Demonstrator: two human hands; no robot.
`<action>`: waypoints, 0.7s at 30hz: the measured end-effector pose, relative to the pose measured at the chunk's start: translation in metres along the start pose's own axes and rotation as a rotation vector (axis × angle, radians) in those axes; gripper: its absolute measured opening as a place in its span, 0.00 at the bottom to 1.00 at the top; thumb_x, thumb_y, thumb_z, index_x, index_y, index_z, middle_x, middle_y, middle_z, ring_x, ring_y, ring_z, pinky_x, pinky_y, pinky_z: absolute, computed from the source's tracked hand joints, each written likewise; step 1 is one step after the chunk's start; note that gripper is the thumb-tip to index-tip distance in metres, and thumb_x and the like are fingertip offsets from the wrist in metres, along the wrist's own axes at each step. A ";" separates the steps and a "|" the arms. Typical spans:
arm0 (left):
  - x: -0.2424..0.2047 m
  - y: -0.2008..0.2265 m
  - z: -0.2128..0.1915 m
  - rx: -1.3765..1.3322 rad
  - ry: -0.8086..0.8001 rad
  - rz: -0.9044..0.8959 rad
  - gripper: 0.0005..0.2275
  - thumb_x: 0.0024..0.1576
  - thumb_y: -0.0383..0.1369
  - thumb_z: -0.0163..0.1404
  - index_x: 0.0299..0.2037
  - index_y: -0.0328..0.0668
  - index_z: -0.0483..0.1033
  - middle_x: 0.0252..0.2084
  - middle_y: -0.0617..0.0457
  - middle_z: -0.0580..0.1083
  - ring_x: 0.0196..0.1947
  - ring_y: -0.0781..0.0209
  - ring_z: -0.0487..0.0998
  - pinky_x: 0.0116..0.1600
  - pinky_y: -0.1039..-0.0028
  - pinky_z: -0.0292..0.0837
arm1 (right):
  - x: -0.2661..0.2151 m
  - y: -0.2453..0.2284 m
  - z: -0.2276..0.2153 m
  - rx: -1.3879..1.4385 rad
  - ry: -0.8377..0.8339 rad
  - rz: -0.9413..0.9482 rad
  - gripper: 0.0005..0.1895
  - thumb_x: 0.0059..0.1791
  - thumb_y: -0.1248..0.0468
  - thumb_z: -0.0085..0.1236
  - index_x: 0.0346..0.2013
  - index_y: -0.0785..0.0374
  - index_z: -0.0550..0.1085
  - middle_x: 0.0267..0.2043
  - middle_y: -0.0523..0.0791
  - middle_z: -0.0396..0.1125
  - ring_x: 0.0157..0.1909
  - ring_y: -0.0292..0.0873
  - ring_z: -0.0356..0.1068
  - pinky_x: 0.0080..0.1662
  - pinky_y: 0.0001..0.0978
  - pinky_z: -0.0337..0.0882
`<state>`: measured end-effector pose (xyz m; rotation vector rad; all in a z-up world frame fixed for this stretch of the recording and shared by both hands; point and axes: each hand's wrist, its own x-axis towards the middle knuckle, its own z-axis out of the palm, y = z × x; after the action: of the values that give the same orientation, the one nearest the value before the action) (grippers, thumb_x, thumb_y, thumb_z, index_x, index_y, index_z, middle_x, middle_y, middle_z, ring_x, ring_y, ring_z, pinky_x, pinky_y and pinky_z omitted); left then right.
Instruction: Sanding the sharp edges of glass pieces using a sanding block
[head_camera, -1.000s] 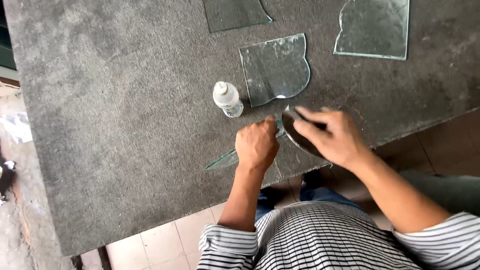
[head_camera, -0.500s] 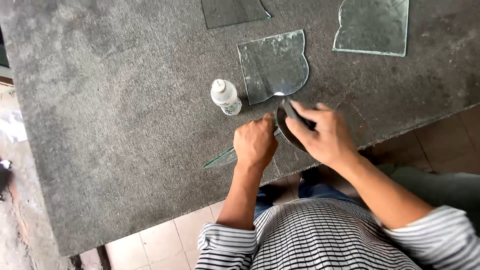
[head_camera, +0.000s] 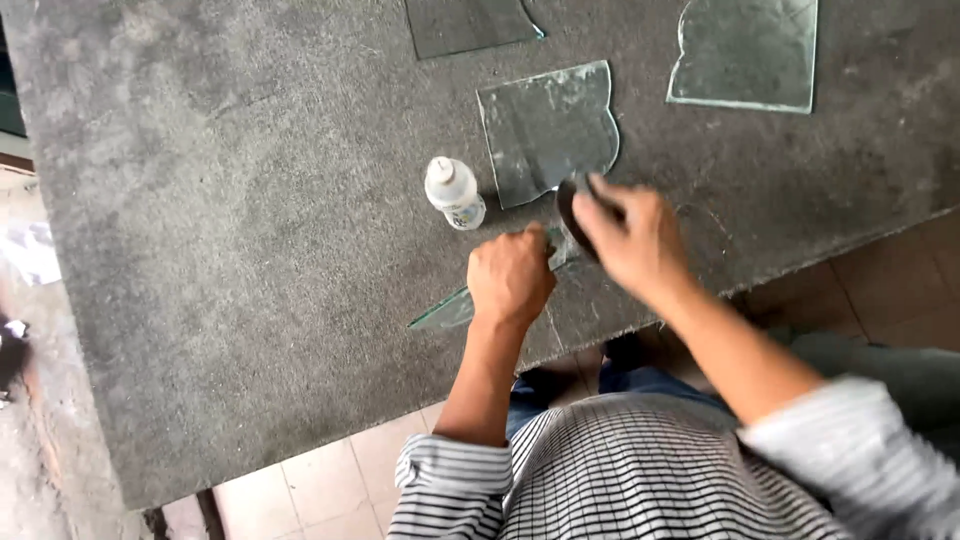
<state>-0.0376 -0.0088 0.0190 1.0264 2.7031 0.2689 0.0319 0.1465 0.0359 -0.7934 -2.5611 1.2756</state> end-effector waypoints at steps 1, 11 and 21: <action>0.003 0.002 -0.001 -0.015 -0.004 0.013 0.03 0.58 0.30 0.52 0.38 0.43 0.78 0.26 0.48 0.80 0.28 0.49 0.84 0.38 0.59 0.81 | 0.001 0.002 0.004 0.007 0.013 0.081 0.27 0.53 0.44 0.56 0.53 0.62 0.78 0.45 0.56 0.74 0.51 0.58 0.74 0.55 0.54 0.70; 0.007 -0.003 0.012 -0.022 0.050 -0.007 0.04 0.56 0.32 0.53 0.36 0.42 0.78 0.24 0.46 0.79 0.29 0.44 0.85 0.34 0.54 0.79 | -0.032 -0.014 0.003 0.071 0.009 -0.009 0.21 0.49 0.52 0.62 0.52 0.61 0.79 0.39 0.63 0.73 0.43 0.64 0.75 0.40 0.55 0.71; 0.003 -0.006 0.020 -0.017 -0.001 -0.034 0.04 0.54 0.33 0.54 0.33 0.44 0.78 0.24 0.46 0.80 0.30 0.42 0.85 0.35 0.52 0.79 | -0.038 -0.019 -0.001 0.238 0.110 0.128 0.23 0.50 0.51 0.59 0.53 0.62 0.78 0.47 0.60 0.73 0.54 0.57 0.72 0.50 0.51 0.72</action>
<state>-0.0379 -0.0100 -0.0016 0.9746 2.7102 0.2848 0.0567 0.1175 0.0543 -0.9594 -2.2519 1.4945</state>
